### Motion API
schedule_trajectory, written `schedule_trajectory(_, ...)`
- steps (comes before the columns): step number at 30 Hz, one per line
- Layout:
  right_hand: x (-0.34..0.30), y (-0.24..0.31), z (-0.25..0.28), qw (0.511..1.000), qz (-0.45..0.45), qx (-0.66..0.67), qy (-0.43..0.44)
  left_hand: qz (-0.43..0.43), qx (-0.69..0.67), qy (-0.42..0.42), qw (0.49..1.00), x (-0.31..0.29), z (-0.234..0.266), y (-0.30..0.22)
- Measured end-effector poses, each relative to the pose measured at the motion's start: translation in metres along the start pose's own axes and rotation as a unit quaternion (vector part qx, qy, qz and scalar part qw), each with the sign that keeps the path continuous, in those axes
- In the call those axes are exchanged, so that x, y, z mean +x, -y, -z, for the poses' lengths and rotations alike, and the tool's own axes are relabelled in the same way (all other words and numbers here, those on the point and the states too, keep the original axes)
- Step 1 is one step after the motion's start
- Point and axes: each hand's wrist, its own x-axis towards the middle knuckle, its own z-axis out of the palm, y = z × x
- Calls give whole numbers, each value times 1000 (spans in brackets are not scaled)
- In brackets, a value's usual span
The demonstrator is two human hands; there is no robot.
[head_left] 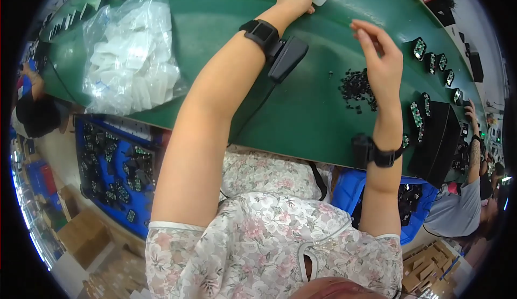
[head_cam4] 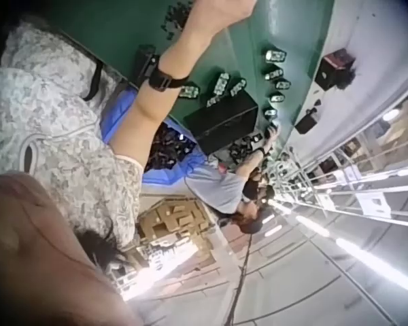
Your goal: The person assembles electronic devices by picking up a white plastic cover, inserting a small black component, and pressing the cover onto a black housing. They repeat this process for each unit, placing the completed devices onto the green conveyor belt.
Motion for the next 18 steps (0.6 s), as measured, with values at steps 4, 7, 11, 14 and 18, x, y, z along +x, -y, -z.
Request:
schedule_trajectory(4, -35, 2, 27, 998, -40, -42, -9, 57, 4, 31, 998, 20, -6, 8)
schedule_trajectory(7, -54, -2, 36, 997, -66, -6, -35, 27, 101, -3, 995, 20, -2, 17)
schedule_trajectory(11, -72, 0, 39, 995, -89, 2, -38, -88, 224, -81, 967, -9, 13, -10)
schedule_trajectory(14, -82, 2, 43, 995, -93, -3, -47, -257, 295, -237, 889, -35, 34, -37)
schedule_trajectory(18, -86, 10, 35, 994, -96, 8, -45, -187, 481, -378, 769, -6, 79, 35)
